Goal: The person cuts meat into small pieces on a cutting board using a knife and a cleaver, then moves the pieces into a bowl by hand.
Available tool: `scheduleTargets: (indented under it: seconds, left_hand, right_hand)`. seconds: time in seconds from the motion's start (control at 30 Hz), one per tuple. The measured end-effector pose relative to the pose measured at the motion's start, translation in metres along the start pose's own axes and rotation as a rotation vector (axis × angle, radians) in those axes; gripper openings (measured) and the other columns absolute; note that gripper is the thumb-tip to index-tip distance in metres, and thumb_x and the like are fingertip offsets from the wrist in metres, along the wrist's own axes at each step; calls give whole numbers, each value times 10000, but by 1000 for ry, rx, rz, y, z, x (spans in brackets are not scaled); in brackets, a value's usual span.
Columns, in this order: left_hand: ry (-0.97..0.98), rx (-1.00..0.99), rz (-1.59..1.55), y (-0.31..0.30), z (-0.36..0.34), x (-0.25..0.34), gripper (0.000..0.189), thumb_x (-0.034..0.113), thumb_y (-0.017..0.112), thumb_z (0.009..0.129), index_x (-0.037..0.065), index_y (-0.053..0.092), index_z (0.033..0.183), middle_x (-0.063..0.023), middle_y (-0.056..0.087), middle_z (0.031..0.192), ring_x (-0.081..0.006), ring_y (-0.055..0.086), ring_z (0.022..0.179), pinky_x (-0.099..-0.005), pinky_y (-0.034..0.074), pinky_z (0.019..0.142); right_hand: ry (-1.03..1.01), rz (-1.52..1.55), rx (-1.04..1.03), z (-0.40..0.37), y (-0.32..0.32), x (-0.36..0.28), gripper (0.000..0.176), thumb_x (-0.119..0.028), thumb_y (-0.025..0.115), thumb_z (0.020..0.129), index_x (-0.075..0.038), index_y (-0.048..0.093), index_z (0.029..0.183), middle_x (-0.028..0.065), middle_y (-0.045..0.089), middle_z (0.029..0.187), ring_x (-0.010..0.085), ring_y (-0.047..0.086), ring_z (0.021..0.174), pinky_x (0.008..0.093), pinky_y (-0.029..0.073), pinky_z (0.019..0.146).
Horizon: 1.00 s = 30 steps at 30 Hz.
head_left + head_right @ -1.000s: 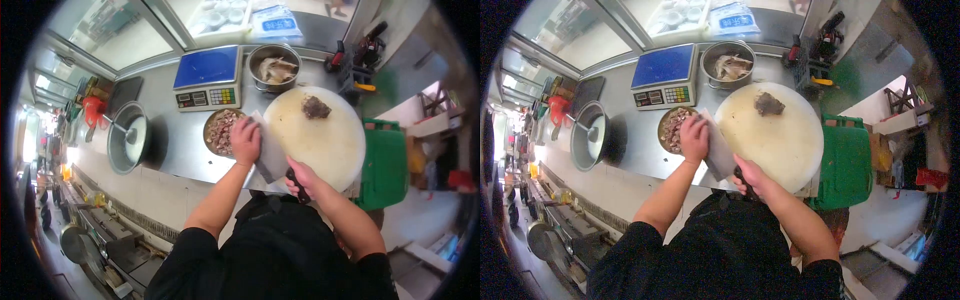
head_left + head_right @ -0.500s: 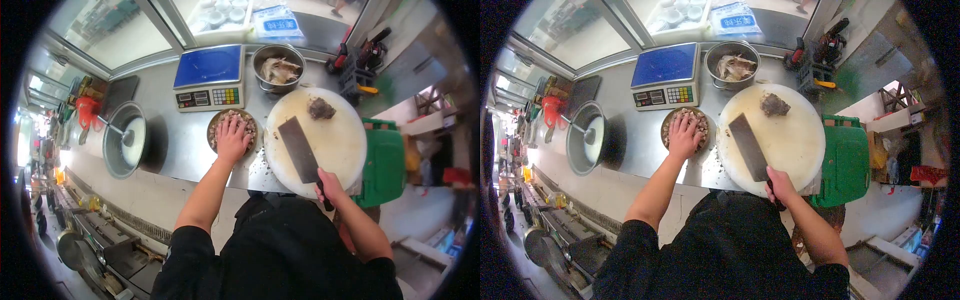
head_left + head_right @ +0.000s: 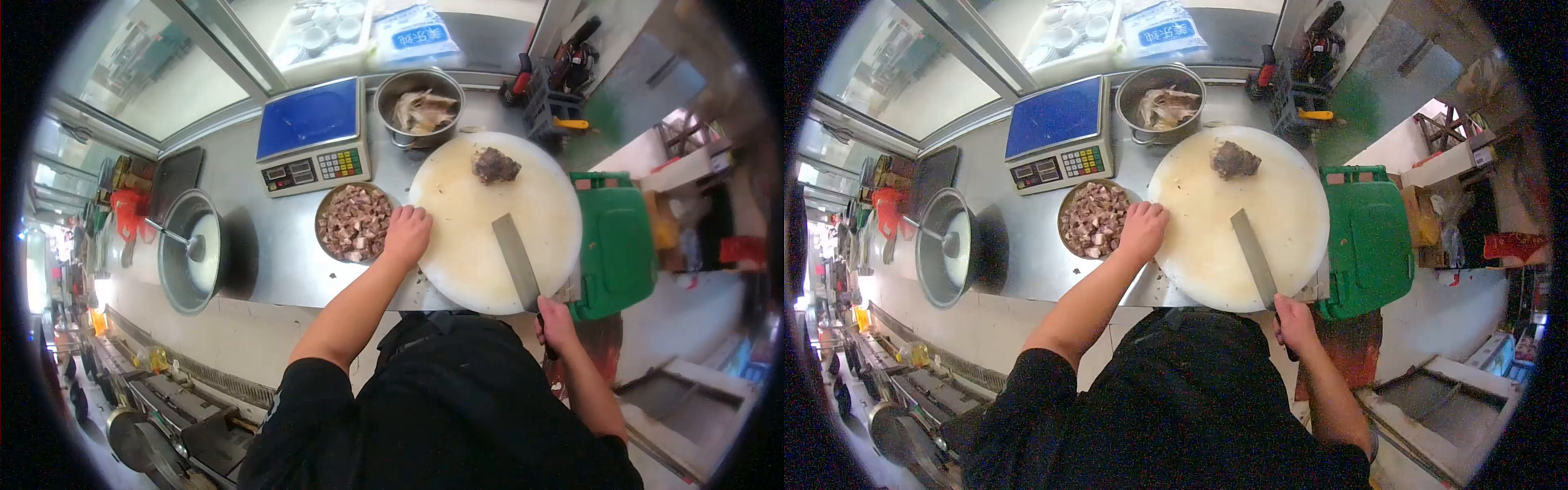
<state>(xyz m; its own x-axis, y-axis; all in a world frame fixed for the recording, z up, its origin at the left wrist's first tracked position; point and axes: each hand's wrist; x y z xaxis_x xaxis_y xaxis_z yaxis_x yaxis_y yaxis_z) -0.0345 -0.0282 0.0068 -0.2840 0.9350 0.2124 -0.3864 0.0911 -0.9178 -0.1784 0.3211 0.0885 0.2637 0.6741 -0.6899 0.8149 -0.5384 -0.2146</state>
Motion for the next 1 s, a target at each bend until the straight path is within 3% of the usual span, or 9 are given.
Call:
scheduleTargets:
  seconds: [0.07, 0.17, 0.3, 0.37, 0.43, 0.6, 0.8, 0.9, 1.0]
  left_hand:
    - [-42, -236, 89, 2, 5, 2, 102, 126, 557, 832, 85, 650, 831, -81, 648, 922, -286, 598, 997, -429, 440, 885]
    - [-57, -292, 99, 5, 3, 5, 112, 121, 552, 831, 91, 657, 804, -103, 658, 866, -307, 638, 910, -436, 457, 836]
    - [-40, -311, 111, 1, 11, 3, 112, 127, 558, 817, 85, 661, 799, -121, 667, 852, -319, 655, 838, -457, 473, 796]
    - [-182, -319, 96, -7, 18, -4, 133, 174, 588, 781, 76, 675, 803, -150, 685, 861, -327, 668, 826, -470, 490, 791]
    - [-206, -137, 115, -38, 22, -16, 151, 198, 626, 730, 59, 682, 723, -166, 672, 768, -344, 667, 758, -474, 521, 702]
    - [-345, -107, 348, -66, 1, -63, 157, 146, 675, 756, 81, 755, 874, -98, 690, 1028, -307, 606, 1049, -447, 470, 894]
    - [-190, -41, 76, -39, 32, -35, 193, 158, 661, 776, 37, 722, 913, -140, 668, 1032, -341, 566, 1098, -467, 443, 952]
    - [-249, -69, -162, -23, 75, 10, 552, 142, 746, 729, 16, 581, 1240, -240, 565, 1257, -403, 519, 1193, -475, 427, 1032]
    - [-161, -4, -173, 0, 123, 45, 686, 129, 756, 718, 24, 498, 1344, -268, 484, 1348, -412, 493, 1229, -475, 422, 1047]
  right_hand:
    - [-5, -23, 48, -3, -1, 2, 443, -416, 467, 1050, -49, 575, 827, 29, 508, 535, 144, 468, 406, 314, 383, 395]
    - [-30, 51, 61, -3, -5, 14, 434, -399, 473, 1051, -43, 577, 826, 31, 514, 535, 145, 473, 403, 312, 384, 396]
    - [-42, 93, 89, -5, -6, 17, 419, -380, 477, 1052, -42, 582, 828, 31, 506, 526, 141, 472, 401, 308, 384, 394]
    - [-37, 104, 80, -9, -8, 11, 412, -371, 483, 1051, -40, 586, 829, 32, 500, 517, 135, 479, 402, 306, 385, 392]
    - [-49, 69, 83, -10, -13, 14, 414, -371, 483, 1051, -39, 590, 829, 31, 500, 519, 133, 482, 402, 305, 386, 391]
    - [-55, -12, 106, -9, -17, 15, 423, -375, 486, 1049, -37, 595, 819, 24, 503, 524, 128, 486, 402, 307, 390, 389]
    - [-124, -70, 128, -7, -17, 18, 404, -370, 501, 1041, -27, 643, 884, 17, 513, 545, 121, 495, 448, 309, 404, 436]
    - [4, -9, 101, -9, -17, 13, 414, -383, 505, 1035, -10, 672, 968, 36, 532, 563, 138, 526, 496, 335, 427, 496]
    - [-59, -107, 154, 4, -14, 33, 445, -409, 507, 1028, 2, 677, 1036, 60, 554, 589, 158, 555, 531, 360, 445, 539]
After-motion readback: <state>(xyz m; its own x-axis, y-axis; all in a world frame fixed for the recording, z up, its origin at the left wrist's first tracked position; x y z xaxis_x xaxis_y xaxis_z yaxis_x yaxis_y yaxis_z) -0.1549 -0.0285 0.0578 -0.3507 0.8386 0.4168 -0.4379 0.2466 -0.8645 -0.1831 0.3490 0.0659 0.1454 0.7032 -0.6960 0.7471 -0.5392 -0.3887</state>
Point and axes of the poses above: each hand's wrist, its own z-axis towards the middle knuckle, its own y-axis out of the palm, x = y × z
